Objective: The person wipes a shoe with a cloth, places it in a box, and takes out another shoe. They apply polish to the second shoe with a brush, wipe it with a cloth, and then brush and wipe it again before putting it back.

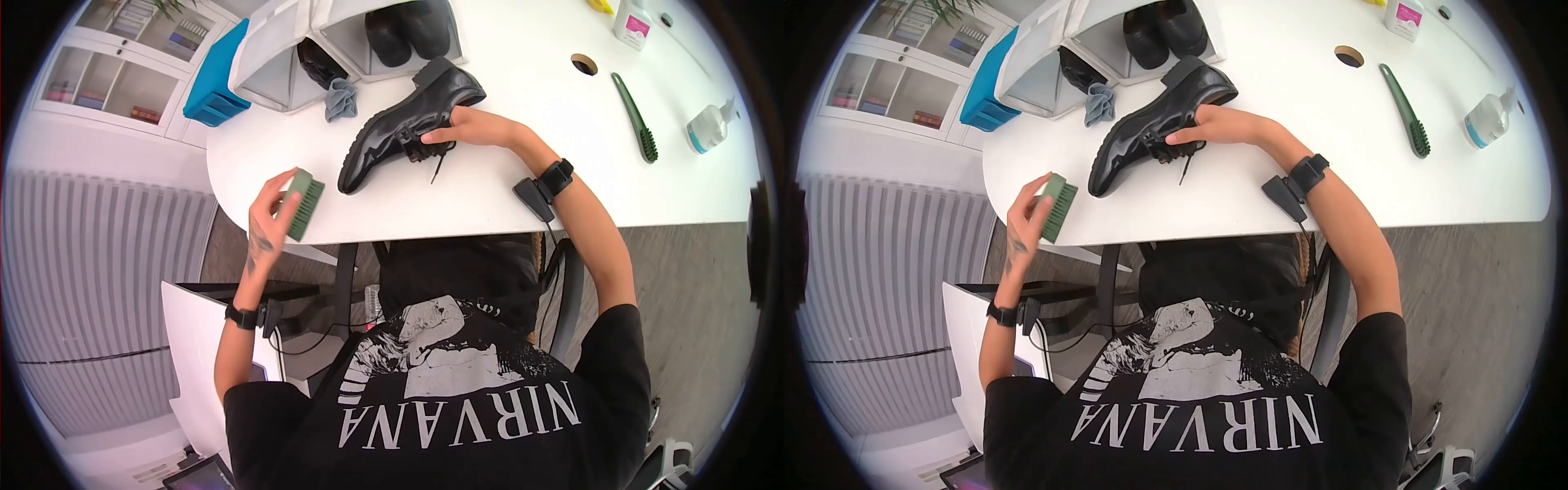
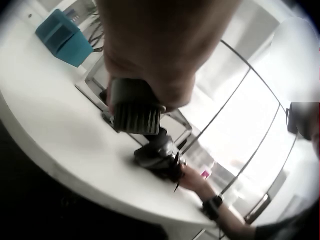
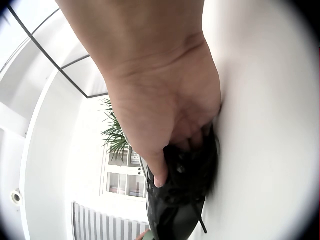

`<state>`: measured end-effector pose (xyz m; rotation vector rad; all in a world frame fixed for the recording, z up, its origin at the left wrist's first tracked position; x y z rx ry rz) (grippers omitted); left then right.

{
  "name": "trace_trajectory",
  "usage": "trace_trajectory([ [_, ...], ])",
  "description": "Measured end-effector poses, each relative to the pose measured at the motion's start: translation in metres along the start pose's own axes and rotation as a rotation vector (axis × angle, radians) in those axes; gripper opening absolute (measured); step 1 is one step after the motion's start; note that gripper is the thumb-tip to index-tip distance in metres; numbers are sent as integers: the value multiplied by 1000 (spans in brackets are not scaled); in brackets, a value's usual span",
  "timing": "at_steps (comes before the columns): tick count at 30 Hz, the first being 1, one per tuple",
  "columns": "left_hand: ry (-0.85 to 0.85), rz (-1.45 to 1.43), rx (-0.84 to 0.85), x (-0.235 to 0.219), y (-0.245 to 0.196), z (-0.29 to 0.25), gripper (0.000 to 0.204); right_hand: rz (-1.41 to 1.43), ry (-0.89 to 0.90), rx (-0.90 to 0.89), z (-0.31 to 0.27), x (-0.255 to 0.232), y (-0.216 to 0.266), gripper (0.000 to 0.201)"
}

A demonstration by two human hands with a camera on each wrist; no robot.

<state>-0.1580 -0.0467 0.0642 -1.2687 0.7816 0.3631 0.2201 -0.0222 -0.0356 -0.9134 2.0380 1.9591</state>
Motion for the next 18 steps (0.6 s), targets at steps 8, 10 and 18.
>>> trace_trajectory([
  [8, 34, -1353, -513, 14, 155, 101, 49, 165, 131, -50, -11, -3, 25, 57],
  [10, -66, -1197, -564, 15, 174, 111, 47, 44, 163, 56, -6, -3, 15, 57],
  [18, -70, -296, -397, -22, 198, 119, 37, 195, 153, -60, -8, 2, 16, 56],
])
Point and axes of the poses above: each hand's wrist, its own z-axis towards the middle knuckle, its own x-axis out of the palm, y = z × x, the point moved 6 cm from there along z, towards the middle knuckle, and after that the axes turned 1 degree about -y, right-handed, at the moved point
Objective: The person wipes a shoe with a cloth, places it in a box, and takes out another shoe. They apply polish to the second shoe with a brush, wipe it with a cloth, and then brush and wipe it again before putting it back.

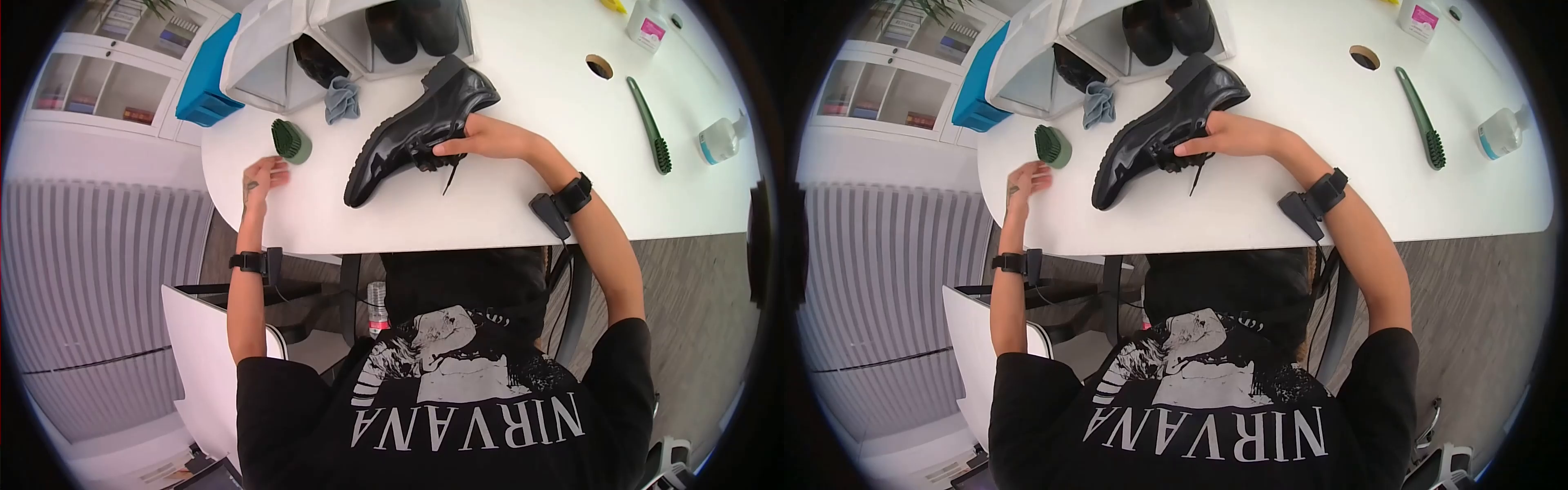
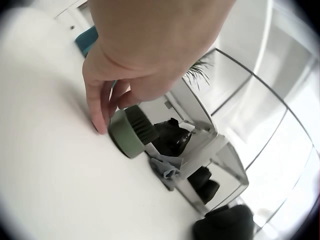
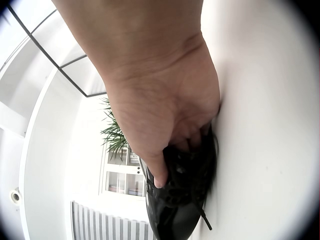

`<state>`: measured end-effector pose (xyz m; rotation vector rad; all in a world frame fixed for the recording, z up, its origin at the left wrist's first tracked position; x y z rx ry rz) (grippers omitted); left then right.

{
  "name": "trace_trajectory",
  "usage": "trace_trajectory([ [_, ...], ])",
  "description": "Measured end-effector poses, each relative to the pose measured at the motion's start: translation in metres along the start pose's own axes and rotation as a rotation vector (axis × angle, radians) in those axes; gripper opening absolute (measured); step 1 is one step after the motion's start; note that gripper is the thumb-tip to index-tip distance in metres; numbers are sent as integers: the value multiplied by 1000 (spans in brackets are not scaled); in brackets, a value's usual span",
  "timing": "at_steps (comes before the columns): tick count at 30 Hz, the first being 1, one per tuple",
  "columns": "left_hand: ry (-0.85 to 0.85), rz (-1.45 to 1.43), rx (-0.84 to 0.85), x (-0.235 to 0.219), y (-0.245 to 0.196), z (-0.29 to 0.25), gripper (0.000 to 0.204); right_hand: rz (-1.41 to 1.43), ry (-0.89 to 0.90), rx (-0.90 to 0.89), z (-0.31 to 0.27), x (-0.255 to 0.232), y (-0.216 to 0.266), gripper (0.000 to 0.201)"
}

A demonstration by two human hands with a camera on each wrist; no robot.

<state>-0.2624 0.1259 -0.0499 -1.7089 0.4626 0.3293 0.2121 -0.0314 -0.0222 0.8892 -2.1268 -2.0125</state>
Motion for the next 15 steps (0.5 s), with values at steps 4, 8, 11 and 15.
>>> trace_trajectory([
  [4, -321, 570, 669, 24, -82, -14, 30, -239, 45, 251, 10, -4, -19, 54],
  [8, -92, 764, 698, 132, -150, -25, 44, 28, 24, 55, -1, 0, 2, 53],
  [11, -89, 881, 796, 169, -153, -12, 53, 47, 20, 20, -5, 0, 11, 53],
  [15, -63, 888, 881, 176, -141, 10, 52, -178, 23, 156, 8, -3, -10, 62],
])
Point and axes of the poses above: each hand's wrist, its own z-axis towards the middle knuckle, its own x-axis out of the palm, y = z × x, the point moved 6 cm from there along z, towards the middle knuckle, and after that the axes turned 1 degree about -y, right-handed, at the moved point
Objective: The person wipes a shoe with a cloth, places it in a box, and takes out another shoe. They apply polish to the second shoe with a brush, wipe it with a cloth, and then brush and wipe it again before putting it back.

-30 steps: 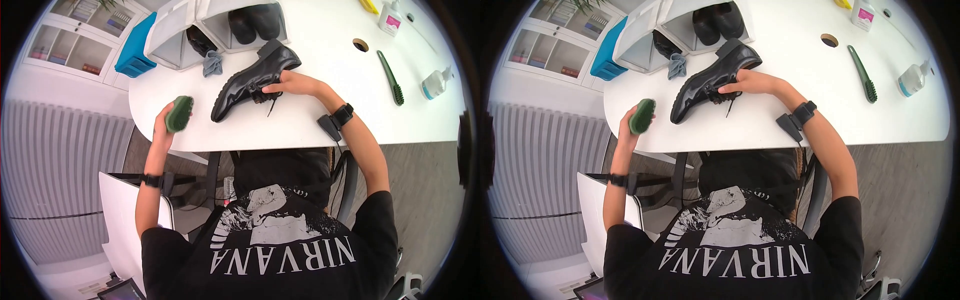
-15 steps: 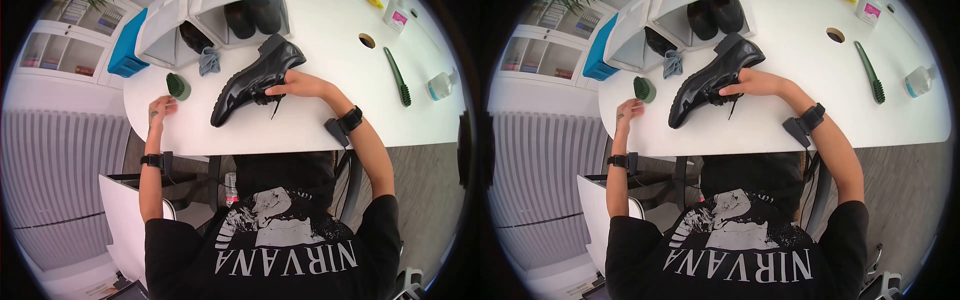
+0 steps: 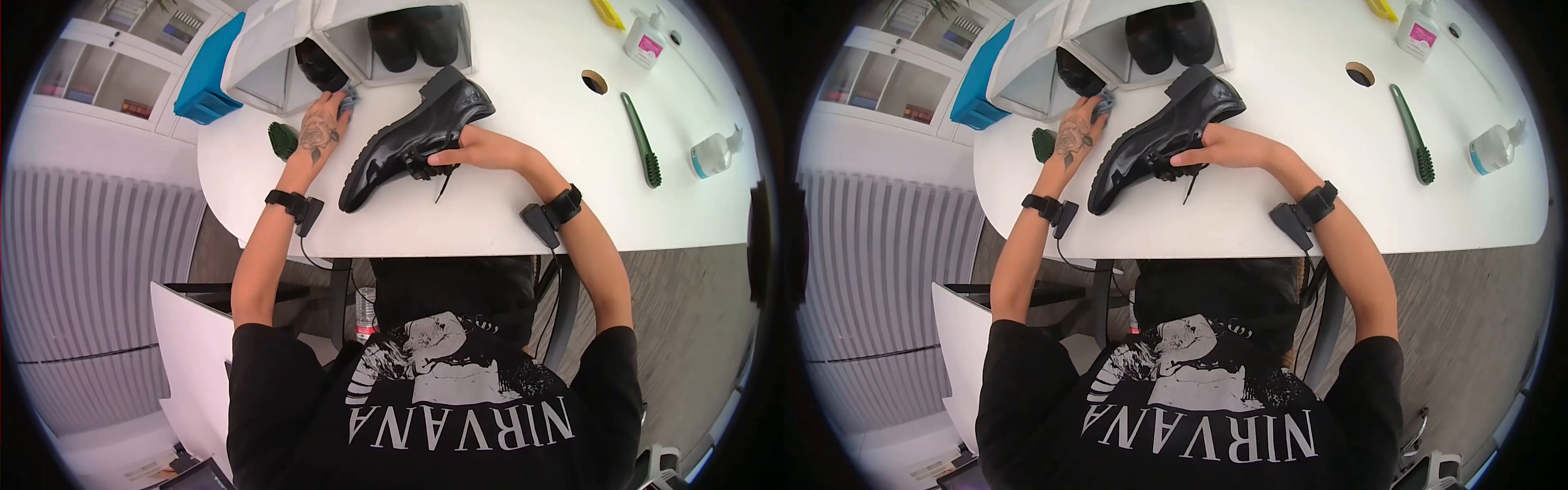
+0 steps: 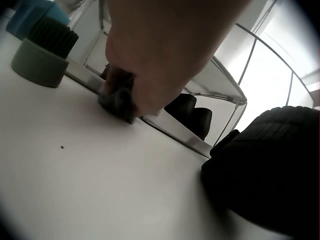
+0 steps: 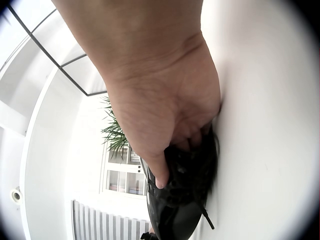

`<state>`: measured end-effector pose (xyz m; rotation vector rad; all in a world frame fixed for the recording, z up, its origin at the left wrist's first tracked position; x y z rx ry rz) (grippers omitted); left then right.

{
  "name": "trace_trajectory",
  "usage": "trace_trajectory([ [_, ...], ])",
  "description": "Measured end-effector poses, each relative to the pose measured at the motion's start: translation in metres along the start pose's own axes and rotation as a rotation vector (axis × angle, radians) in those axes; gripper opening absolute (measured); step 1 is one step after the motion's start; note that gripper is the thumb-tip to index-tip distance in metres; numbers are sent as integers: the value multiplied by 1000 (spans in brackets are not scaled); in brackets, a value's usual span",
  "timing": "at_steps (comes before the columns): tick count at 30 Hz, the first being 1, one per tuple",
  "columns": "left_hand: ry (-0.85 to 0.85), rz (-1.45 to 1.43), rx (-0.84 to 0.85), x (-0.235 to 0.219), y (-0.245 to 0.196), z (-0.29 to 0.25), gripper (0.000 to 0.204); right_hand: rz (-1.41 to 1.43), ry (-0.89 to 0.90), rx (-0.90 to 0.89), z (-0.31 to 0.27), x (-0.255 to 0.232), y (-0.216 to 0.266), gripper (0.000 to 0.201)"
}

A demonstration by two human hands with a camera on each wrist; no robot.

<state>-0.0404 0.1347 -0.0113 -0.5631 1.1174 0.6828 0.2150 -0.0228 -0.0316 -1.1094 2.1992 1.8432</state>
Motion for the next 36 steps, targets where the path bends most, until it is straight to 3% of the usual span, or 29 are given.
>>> trace_trajectory([
  [1, 113, -67, -88, 8, 11, 1, 47, 29, -29, -48, -6, -3, 3, 74],
  [4, 64, -244, 30, -6, 19, -5, 52, 163, -119, -225, 3, 8, -5, 78],
  [5, 154, -282, -114, -30, 0, -8, 54, 170, -133, -249, 9, 12, -12, 78],
  [8, 174, -495, -159, -63, -11, -14, 53, 53, -93, -153, 19, 8, -31, 71],
  [9, 12, -600, 9, -80, -28, -11, 47, 43, -67, -117, 8, 0, -17, 69],
  [10, -6, -546, 93, -102, -55, -8, 49, 26, -27, -81, 3, 1, -10, 66],
  [12, -4, -433, 290, -131, -116, -7, 48, 239, -81, -245, 4, 13, -6, 60],
  [14, 130, -360, 364, -107, -136, -10, 49, 161, -12, -126, -7, 2, 11, 60],
  [15, 197, -320, 410, -100, -141, -12, 49, 160, -46, -155, -6, 4, 11, 63],
  [16, 173, -298, 401, -102, -139, -14, 49, 157, -80, -183, -5, 6, 11, 67],
  [18, 138, -251, 398, -109, -138, -27, 47, -24, -56, -64, -2, -1, 0, 74],
  [19, 108, -222, 398, -113, -134, -37, 49, 29, -160, -177, 9, 5, -13, 82],
  [27, 92, -104, 381, -124, -130, -122, 55, -31, -61, -122, -3, 3, 1, 84],
  [31, 45, -122, 389, -130, -157, -93, 53, -13, -38, -139, 0, 2, -3, 84],
  [36, 13, -284, 500, -93, -191, -26, 48, 12, -42, -162, -8, 1, 3, 82],
])
Point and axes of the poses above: each hand's wrist, its own z-axis towards the middle knuckle, its own x-axis out of the palm, y = z × x, the point moved 6 cm from there along z, towards the middle knuckle, and after that the axes turned 1 degree about -y, right-handed, at the moved point
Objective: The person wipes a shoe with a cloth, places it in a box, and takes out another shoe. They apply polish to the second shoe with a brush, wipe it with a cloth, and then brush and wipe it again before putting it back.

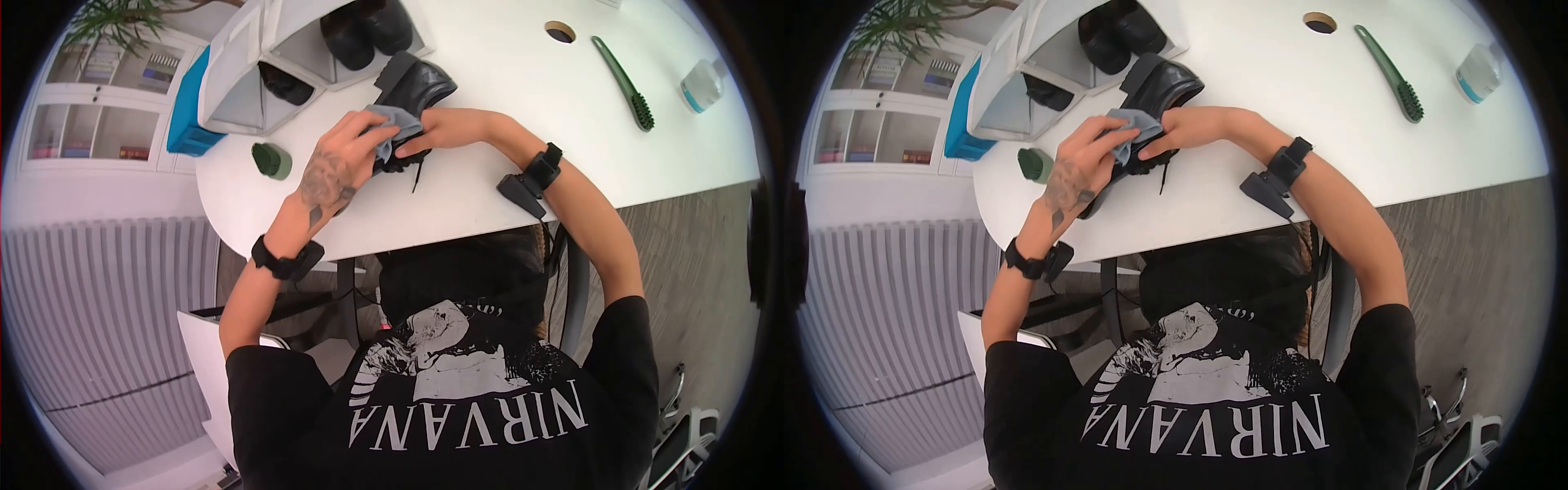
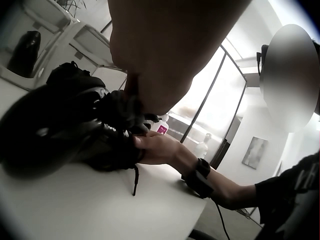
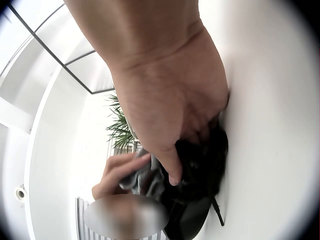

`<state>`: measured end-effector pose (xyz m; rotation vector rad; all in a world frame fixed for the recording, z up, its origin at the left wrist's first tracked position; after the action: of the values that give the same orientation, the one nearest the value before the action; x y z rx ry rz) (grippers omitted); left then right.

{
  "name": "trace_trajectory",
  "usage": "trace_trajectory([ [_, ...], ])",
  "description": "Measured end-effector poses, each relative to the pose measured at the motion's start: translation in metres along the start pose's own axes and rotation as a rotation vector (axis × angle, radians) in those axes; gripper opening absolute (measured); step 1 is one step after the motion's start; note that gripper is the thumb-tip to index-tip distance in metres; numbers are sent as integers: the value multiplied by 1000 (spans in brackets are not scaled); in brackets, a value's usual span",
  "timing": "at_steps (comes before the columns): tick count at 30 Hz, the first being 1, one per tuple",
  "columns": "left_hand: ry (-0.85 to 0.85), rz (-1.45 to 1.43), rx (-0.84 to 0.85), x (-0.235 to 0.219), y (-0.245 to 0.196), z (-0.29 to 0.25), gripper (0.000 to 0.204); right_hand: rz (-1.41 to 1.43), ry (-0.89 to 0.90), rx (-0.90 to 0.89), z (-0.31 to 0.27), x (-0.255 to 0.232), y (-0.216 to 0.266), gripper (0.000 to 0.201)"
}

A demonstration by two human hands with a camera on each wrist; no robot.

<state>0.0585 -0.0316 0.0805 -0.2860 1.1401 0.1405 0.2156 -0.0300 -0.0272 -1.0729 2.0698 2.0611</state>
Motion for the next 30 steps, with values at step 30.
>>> trace_trajectory([
  [30, 278, -49, -39, -4, 28, 29, 64, 10, 4, -48, 8, 6, -5, 84],
])
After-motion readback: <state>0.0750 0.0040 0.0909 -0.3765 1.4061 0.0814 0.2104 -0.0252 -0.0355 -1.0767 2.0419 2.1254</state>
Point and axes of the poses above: each hand's wrist, its own z-axis towards the middle knuckle, its own x-axis out of the palm, y = z × x, the point moved 6 cm from there along z, towards the middle knuckle, and after that the axes turned 1 degree about -y, right-handed, at the moved point
